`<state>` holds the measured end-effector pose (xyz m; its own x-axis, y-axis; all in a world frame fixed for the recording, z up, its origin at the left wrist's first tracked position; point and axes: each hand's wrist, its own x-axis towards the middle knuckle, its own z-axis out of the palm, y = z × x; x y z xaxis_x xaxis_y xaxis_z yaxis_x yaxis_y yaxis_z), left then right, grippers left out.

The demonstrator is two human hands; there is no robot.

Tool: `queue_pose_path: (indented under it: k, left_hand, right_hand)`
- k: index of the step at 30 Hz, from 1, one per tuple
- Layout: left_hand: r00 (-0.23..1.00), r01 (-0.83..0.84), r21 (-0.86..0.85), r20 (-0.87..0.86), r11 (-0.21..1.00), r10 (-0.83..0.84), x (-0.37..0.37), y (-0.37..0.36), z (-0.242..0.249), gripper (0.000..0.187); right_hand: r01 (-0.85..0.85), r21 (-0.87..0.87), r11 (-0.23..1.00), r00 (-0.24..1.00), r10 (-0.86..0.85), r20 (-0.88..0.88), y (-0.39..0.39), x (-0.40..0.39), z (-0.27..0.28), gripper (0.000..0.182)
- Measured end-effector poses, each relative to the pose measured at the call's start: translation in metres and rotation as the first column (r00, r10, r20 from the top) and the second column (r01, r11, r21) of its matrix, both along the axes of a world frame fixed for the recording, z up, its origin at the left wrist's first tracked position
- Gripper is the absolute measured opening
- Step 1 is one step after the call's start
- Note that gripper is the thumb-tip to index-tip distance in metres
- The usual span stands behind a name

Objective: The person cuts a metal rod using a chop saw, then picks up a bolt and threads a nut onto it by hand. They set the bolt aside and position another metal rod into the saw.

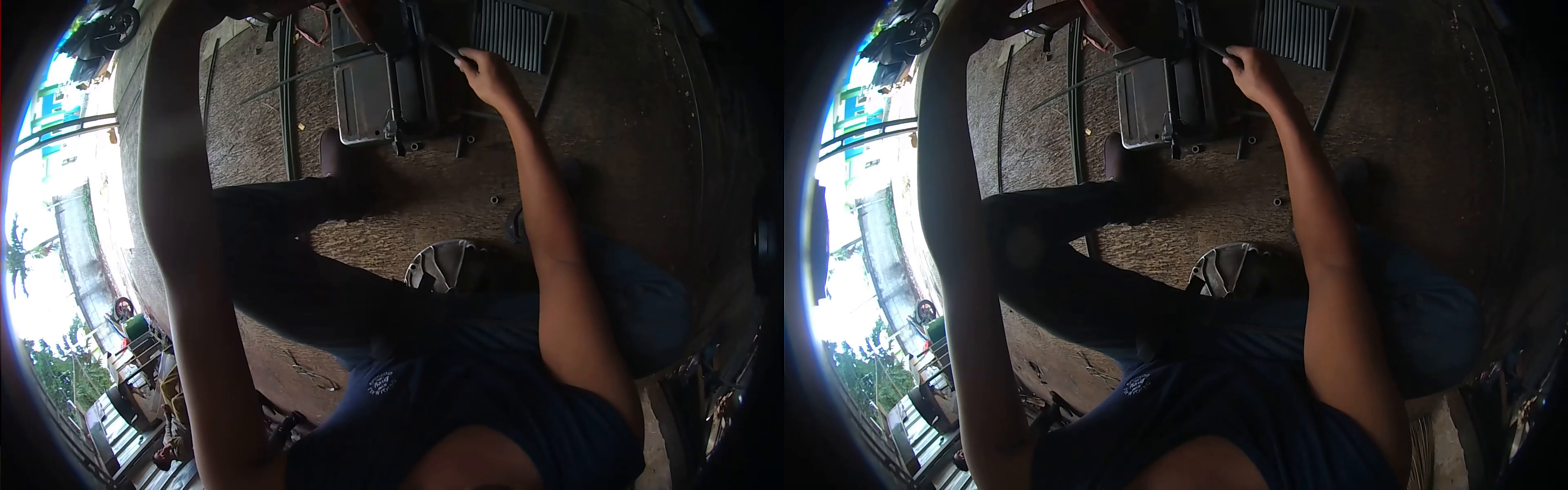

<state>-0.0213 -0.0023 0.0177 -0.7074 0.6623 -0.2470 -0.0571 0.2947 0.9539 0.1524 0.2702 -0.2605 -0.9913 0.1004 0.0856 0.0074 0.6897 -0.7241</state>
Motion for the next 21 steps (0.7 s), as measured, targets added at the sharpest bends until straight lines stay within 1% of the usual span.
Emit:
queue_pose_path:
  k: [1, 4, 8, 10, 14, 16, 20, 21]
  left_hand:
    - [1.000, 0.006, 0.004, -0.005, 1.000, -0.006, 0.000, 0.000, 0.000, 0.038]
    - [0.999, 0.024, 0.014, -0.025, 1.000, -0.024, 0.001, 0.002, -0.001, 0.038]
    - [0.998, 0.036, 0.014, -0.046, 0.999, -0.036, 0.001, 0.003, -0.001, 0.039]
    - [0.998, 0.041, 0.016, -0.049, 0.999, -0.040, 0.001, 0.003, -0.001, 0.039]
    - [0.998, 0.046, 0.017, -0.053, 0.999, -0.045, 0.002, 0.004, -0.002, 0.040]
    - [0.997, 0.048, 0.020, -0.055, 0.999, -0.047, 0.002, 0.005, -0.002, 0.040]
    - [0.997, 0.052, 0.024, -0.055, 0.998, -0.050, 0.003, 0.005, -0.003, 0.040]
    - [0.997, 0.052, 0.025, -0.056, 0.998, -0.051, 0.003, 0.006, -0.004, 0.041]
  right_hand:
    - [0.003, 0.033, 0.999, 0.999, -0.002, -0.042, 0.000, -0.002, -0.002, 0.033]
    - [-0.016, 0.048, 0.999, 0.998, 0.019, -0.062, -0.004, -0.009, -0.009, 0.031]
    - [0.012, 0.021, 1.000, 1.000, -0.011, -0.024, -0.015, -0.017, -0.020, 0.029]
    - [-0.003, -0.034, 0.999, 0.964, -0.006, -0.266, -0.021, -0.021, -0.028, 0.017]
    - [-0.036, 0.005, 0.999, 0.948, 0.036, -0.315, -0.030, -0.032, -0.033, 0.014]
    - [-0.017, 0.078, 0.997, 0.953, 0.039, -0.302, -0.034, -0.036, -0.032, 0.012]
    - [-0.044, 0.089, 0.995, 0.940, 0.072, -0.332, -0.033, -0.041, -0.032, 0.011]
    - [-0.061, 0.091, 0.994, 0.928, 0.090, -0.363, -0.031, -0.044, -0.034, 0.011]
